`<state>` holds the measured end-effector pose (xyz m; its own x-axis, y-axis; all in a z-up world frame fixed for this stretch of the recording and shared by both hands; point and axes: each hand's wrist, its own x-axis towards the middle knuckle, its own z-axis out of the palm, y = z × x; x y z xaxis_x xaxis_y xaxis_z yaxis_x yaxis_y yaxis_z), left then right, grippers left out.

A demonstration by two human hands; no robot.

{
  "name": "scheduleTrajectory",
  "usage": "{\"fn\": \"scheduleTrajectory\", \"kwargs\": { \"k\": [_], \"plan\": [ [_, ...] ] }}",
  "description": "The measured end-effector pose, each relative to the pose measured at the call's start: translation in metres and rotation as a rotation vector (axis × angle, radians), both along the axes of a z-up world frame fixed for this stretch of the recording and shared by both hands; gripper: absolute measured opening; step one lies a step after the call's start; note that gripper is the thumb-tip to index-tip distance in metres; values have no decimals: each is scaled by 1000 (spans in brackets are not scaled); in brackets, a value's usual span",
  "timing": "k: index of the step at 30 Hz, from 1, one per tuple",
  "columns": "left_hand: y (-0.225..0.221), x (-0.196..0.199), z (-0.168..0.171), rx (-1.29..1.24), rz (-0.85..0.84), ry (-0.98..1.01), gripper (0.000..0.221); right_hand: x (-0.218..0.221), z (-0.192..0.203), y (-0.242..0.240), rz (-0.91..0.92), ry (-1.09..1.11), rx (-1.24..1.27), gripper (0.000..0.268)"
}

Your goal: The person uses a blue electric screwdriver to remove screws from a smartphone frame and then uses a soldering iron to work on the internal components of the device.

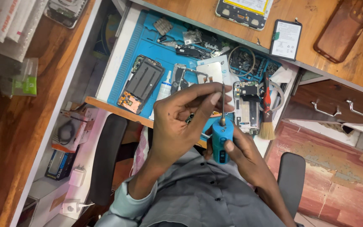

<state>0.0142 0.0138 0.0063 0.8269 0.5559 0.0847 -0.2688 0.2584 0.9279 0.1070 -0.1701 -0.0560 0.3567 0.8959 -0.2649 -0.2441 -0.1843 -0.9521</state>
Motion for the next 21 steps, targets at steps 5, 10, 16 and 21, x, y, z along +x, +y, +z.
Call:
{"fn": "scheduleTrajectory", "kwargs": {
  "k": [5,10,16,21],
  "plan": [
    [-12,4,-1,-168,-95,12,27,-1,8,5,-107,376,88,69],
    [-24,9,-7,-294,-70,-21,27,-1,6,12,-238,345,18,44],
    [-25,8,-8,-255,-53,-23,28,0,7,14,-230,272,35,42],
    [-27,13,-7,-328,-39,-14,29,-2,5,15,-189,227,188,37]
  ]
}}
